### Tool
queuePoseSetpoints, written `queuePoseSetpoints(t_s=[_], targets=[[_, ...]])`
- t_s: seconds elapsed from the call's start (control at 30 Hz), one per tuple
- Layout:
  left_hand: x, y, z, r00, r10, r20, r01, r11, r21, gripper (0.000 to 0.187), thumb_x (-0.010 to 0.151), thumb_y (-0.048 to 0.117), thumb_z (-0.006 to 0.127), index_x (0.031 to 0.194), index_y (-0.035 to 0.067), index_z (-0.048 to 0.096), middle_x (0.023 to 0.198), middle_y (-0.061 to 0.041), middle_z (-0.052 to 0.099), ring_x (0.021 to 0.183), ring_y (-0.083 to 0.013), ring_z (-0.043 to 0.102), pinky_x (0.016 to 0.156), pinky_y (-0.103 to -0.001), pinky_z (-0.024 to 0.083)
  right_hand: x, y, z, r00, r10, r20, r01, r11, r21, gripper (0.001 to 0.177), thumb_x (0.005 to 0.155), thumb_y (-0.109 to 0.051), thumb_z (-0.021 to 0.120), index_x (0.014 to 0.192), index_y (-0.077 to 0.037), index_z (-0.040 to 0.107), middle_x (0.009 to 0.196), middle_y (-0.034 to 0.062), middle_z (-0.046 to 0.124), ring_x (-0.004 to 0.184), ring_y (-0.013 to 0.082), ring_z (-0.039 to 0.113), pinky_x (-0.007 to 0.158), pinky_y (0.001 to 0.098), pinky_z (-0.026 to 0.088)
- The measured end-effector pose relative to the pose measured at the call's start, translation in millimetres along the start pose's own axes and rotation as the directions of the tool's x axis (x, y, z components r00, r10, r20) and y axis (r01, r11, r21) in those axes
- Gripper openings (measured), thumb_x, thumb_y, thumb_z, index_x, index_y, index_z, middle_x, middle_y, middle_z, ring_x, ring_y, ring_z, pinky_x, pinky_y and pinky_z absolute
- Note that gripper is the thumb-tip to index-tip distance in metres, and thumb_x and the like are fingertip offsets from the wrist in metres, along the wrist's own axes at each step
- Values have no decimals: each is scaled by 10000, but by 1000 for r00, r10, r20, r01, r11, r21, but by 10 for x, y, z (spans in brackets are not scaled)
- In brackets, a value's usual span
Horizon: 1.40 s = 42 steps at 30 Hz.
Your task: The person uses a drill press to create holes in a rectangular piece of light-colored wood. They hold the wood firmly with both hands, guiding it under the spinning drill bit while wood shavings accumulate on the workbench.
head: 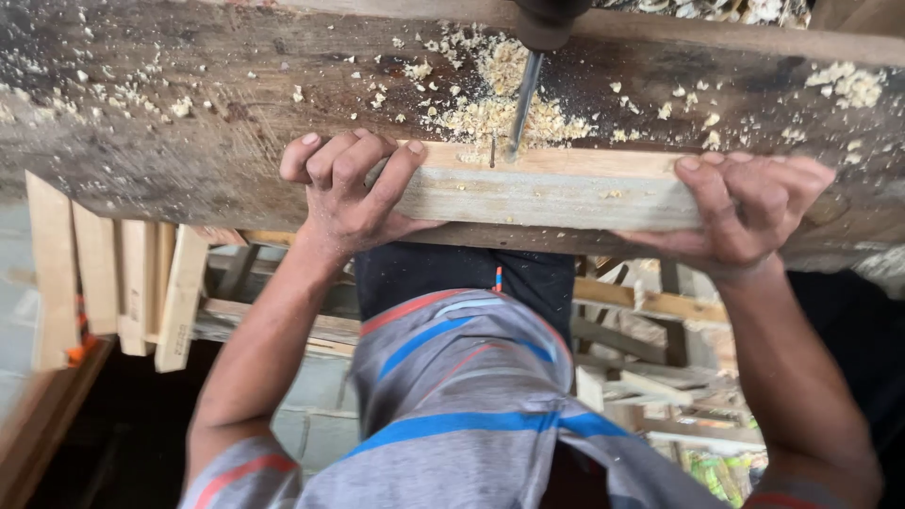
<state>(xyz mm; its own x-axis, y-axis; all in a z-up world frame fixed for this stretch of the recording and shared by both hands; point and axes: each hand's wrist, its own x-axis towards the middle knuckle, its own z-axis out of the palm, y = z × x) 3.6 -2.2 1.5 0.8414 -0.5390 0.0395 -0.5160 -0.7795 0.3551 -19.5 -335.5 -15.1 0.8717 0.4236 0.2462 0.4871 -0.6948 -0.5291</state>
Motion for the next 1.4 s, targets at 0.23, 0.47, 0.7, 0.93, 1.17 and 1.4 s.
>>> queuePoseSetpoints(t_s=[0.23, 0.47, 0.7, 0.93, 1.17, 1.4], targets=[[16, -7, -18, 1000, -3, -11, 3, 1000, 0, 528, 806, 610, 317, 927, 171, 583, 846, -17, 461, 790, -144, 432, 844, -318, 175, 30, -7, -5, 1000, -9, -1, 9, 1000, -2, 619, 739, -611, 617, 860, -5, 653, 828, 79, 506, 761, 254, 426, 648, 376, 349], [55, -16, -30, 1000, -2, 5, 2, 1000, -6, 514, 817, 599, 325, 929, 173, 589, 856, -18, 457, 809, -150, 424, 853, -316, 175, 82, 2, 7, 1000, -14, -22, 14, 1000, 5, 602, 758, -582, 605, 865, 9, 640, 782, 87, 497, 728, 254, 420, 616, 365, 350], [88, -31, -9, 1000, 16, -12, -15, 999, 31, 520, 806, 620, 328, 911, 181, 585, 829, -4, 459, 796, -134, 424, 858, -312, 164, 62, 18, -17, 1000, 17, 20, -17, 999, 28, 608, 754, -581, 615, 884, 12, 642, 814, 96, 480, 743, 267, 420, 641, 385, 363], [106, -63, -29, 999, 34, 14, -34, 999, 24, 462, 812, 589, 394, 913, 183, 588, 859, -1, 473, 808, -139, 438, 864, -321, 167, 82, 2, -16, 999, 32, 10, -32, 999, 17, 612, 742, -592, 624, 856, 9, 633, 790, 100, 453, 742, 272, 422, 645, 382, 365], [207, -103, -14, 995, 85, -48, -85, 996, -16, 415, 818, 548, 421, 886, 177, 594, 833, 10, 494, 792, -133, 443, 860, -303, 181, 50, 2, 6, 999, 37, 6, -37, 999, 0, 614, 747, -590, 625, 899, 5, 616, 777, 105, 431, 743, 272, 402, 614, 377, 370], [-63, 58, 70, 998, -59, -33, 57, 995, -79, 606, 741, 696, 511, 967, 135, 545, 864, -42, 455, 801, -189, 350, 714, -330, 268, 47, 35, -2, 1000, 1, 15, -1, 999, 44, 593, 760, -580, 609, 848, 5, 646, 764, 116, 483, 719, 269, 419, 668, 386, 340]])
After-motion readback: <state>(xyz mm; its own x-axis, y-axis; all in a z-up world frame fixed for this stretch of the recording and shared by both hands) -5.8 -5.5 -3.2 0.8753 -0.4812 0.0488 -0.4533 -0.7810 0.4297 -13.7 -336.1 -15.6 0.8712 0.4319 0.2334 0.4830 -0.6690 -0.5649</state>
